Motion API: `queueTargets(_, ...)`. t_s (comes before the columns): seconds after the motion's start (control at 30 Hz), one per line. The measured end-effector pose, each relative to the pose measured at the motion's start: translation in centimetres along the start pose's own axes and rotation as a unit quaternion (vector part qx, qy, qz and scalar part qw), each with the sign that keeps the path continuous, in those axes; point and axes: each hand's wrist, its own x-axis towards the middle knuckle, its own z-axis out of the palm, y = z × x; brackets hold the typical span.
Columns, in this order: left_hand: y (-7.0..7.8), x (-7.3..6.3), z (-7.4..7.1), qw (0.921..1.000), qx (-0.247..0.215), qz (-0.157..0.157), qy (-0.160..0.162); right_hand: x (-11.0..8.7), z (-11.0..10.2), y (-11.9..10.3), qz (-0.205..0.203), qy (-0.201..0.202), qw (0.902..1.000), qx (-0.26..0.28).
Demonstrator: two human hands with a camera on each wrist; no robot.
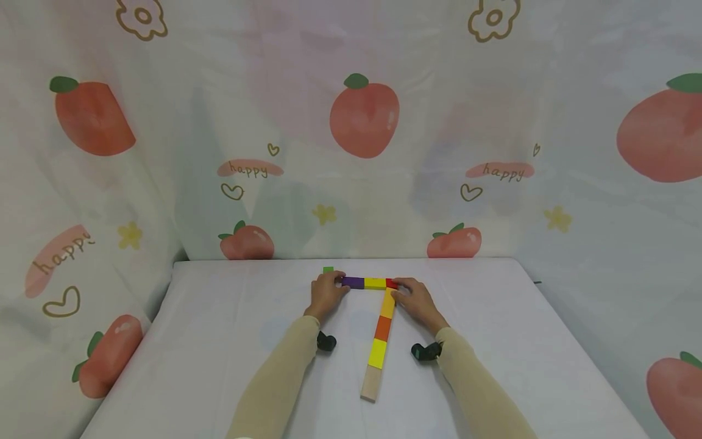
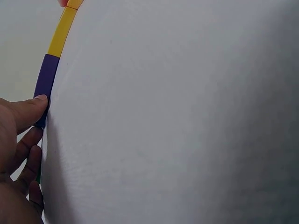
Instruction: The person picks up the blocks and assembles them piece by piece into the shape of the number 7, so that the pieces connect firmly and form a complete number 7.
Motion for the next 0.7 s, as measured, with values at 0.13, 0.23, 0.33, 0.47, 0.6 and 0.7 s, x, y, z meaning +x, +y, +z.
queueTargets(0.13,-0.1,-0.1,0.0,1.0000,0.001,0.003,0.003,0.0,0.0,0.0,-0.006,0.002,1.0000,0.003)
queueTargets(0.23,-0.1,-0.2,-0.2,0.9999,-0.009,0.004,0.000,0.0,0.1,0.0,-0.010,0.003,0.9999,0.002)
queueTargets(0.33,-0.2,-0.3,-0.6,0.9994,-0.033,0.003,-0.005,0.0,0.2,0.1,-0.010,0.005,0.9999,0.000)
queueTargets(0.47,-0.6,-0.5,-1.0,0.9980,-0.062,0.003,-0.014,0.0,0.3,0.2,-0.006,0.004,1.0000,0.003)
queueTargets(0.6,-0.9,-0.6,-1.6,0.9966,-0.076,0.017,-0.026,-0.1,0.2,0.2,-0.004,0.002,1.0000,0.005)
queueTargets(0.7,-1.0,-0.9,-2.2,0.9954,-0.085,0.027,-0.034,-0.2,0.0,0.1,-0.004,0.003,1.0000,0.006)
